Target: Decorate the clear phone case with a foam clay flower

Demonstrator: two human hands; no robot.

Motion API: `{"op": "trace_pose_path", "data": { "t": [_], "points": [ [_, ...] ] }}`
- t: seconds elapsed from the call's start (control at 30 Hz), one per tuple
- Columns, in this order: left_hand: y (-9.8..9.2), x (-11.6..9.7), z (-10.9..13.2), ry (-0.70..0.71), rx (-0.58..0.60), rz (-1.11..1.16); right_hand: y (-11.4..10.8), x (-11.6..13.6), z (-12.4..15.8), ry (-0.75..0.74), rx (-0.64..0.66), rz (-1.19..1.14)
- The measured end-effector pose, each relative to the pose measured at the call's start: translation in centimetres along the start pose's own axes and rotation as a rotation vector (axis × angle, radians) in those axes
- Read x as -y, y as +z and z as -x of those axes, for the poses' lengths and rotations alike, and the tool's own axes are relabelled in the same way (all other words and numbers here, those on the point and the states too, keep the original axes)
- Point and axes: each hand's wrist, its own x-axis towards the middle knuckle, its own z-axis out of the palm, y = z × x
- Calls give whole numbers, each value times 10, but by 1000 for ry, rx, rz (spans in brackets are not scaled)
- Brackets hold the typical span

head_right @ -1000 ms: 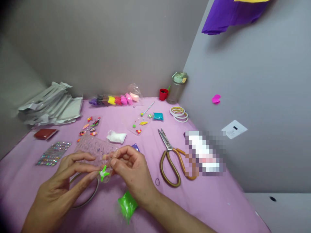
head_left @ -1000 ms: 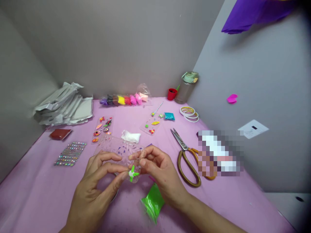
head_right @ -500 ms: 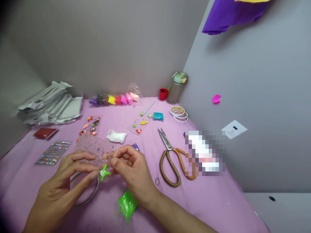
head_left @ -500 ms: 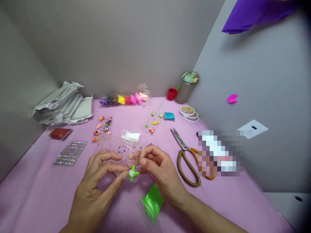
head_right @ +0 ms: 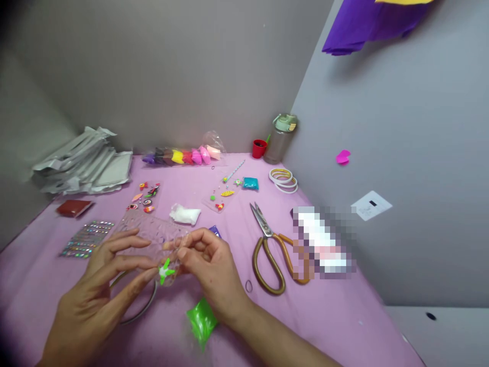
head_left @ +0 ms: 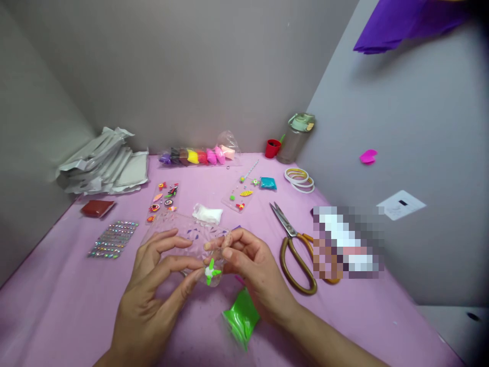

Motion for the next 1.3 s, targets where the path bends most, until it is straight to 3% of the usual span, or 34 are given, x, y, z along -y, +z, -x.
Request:
{"op": "trace_pose_path", "data": {
  "t": [0.13,0.27,0.53,0.77,1.3],
  "points": [
    [-2,-2,-1,68,-12,-79,0,1,-1,6,-2,-5],
    [-5,-2,-2,47,-23,-72,-1,1,-2,-3,2,4],
    [-14,0,-8,177,98,-125,-6,0,-3,-1,22,-30],
    [-14,-2,-11,236,77,-183,-6,-1,-4,10,37,-23],
    [-15,-3,-10,209,105,-172,-5,1,-2,26,57,-29]
  ]
}}
